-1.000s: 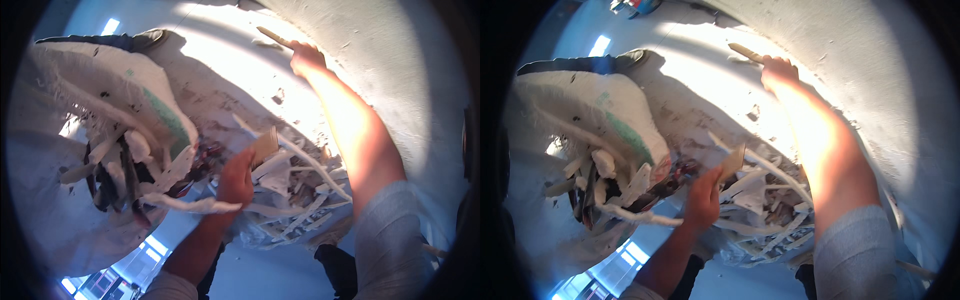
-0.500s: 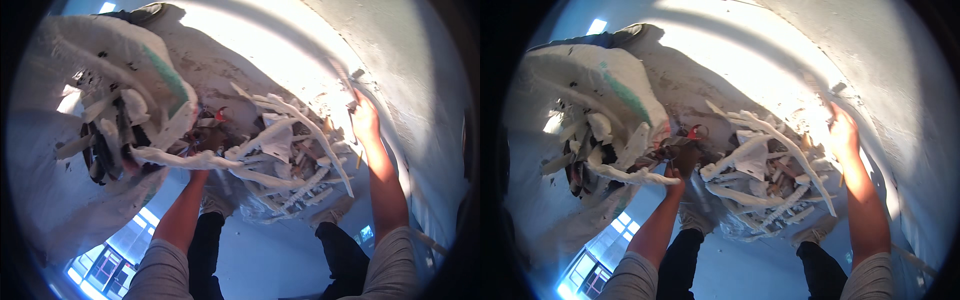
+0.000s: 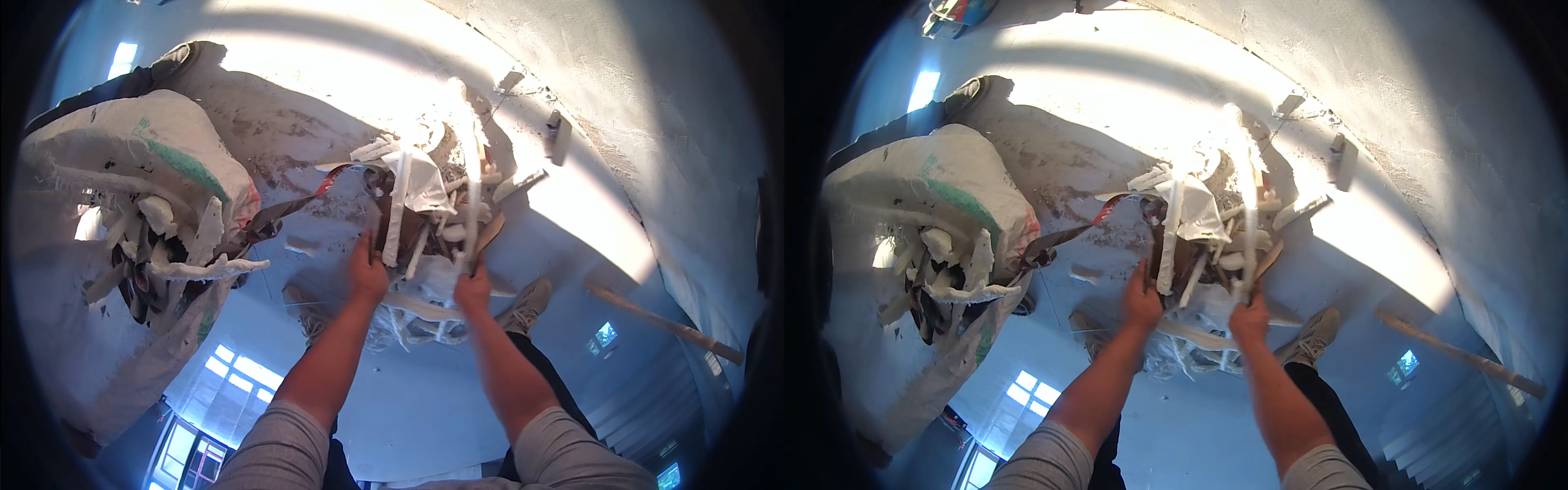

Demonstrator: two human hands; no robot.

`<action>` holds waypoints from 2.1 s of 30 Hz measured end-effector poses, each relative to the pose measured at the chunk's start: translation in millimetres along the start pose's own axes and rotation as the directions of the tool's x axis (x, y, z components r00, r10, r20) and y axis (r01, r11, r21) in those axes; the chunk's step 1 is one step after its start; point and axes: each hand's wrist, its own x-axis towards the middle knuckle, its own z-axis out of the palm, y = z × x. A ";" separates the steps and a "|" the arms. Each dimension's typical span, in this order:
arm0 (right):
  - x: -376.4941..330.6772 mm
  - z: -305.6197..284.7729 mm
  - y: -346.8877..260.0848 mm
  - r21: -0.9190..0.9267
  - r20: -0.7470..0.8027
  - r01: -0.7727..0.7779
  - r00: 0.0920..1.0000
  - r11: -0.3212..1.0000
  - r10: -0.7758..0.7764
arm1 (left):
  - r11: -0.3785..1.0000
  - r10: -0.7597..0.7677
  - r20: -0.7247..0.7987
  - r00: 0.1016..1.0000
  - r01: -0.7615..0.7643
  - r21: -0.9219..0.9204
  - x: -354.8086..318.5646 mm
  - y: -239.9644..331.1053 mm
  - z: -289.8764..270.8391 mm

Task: The person sweeps debris on the floor and stairs using a broom, then gathers the debris by hand into a large white bag. The person works in a room with a staircase, moving from the floor to the stairs and back.

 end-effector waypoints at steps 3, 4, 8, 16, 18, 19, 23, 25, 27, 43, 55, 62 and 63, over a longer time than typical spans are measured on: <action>-8.7 39.3 -11.9 0.258 0.129 -0.042 0.992 0.965 0.009 | 0.974 -0.032 0.137 0.990 0.062 -0.219 -16.4 -1.9 15.7; -6.6 52.6 -5.8 0.367 0.159 -0.040 0.987 0.929 -0.021 | 0.948 -0.063 0.214 0.975 0.126 -0.292 -19.4 2.7 17.3; -3.0 50.6 -23.1 0.359 0.213 0.014 0.972 0.933 -0.097 | 0.923 -0.218 0.330 0.919 0.303 -0.236 -29.6 40.2 4.8; -94.9 -35.1 -83.7 0.640 0.284 -0.096 0.951 0.762 -0.118 | 0.772 -0.067 0.326 0.943 0.256 -0.581 -105.6 139.9 -44.8; -141.6 -72.9 -111.2 0.662 0.203 -0.080 0.976 0.746 -0.076 | 0.770 -0.020 0.341 0.940 0.232 -0.595 -135.9 171.5 -61.9; -161.8 -90.3 -120.9 0.663 0.197 -0.079 0.978 0.745 -0.072 | 0.772 -0.007 0.349 0.937 0.227 -0.594 -151.7 187.5 -71.7; -243.9 -159.8 -166.2 0.520 0.128 0.062 0.980 0.852 -0.149 | 0.806 0.028 0.370 0.929 0.198 -0.558 -196.3 273.4 -140.7; -282.3 -182.9 -189.3 0.571 0.144 0.079 0.971 0.817 -0.194 | 0.832 0.068 0.306 0.950 0.115 -0.542 -221.6 299.2 -172.8; -332.3 -197.1 -224.8 0.626 0.203 0.112 0.932 0.772 -0.300 | 0.826 0.127 0.236 0.963 0.029 -0.563 -245.7 326.4 -215.5; -410.5 105.9 -490.5 0.365 0.369 0.591 0.618 0.719 -0.695 | 0.958 -0.091 -0.375 0.922 -0.022 -0.286 -53.9 322.5 -529.2; -363.5 165.9 -517.4 -0.150 0.412 0.672 0.709 0.725 -0.573 | 0.905 -0.128 -0.444 0.887 0.288 0.313 44.1 236.8 -589.9; -406.2 73.7 -471.1 0.093 0.353 0.818 0.506 0.568 -0.787 | 0.985 -0.169 -0.475 0.863 0.139 -0.099 -31.0 303.7 -578.0; -406.4 59.0 -467.0 0.128 0.315 0.872 0.416 0.472 -0.853 | 0.996 -0.088 -0.527 0.845 0.082 -0.035 -50.8 317.6 -568.3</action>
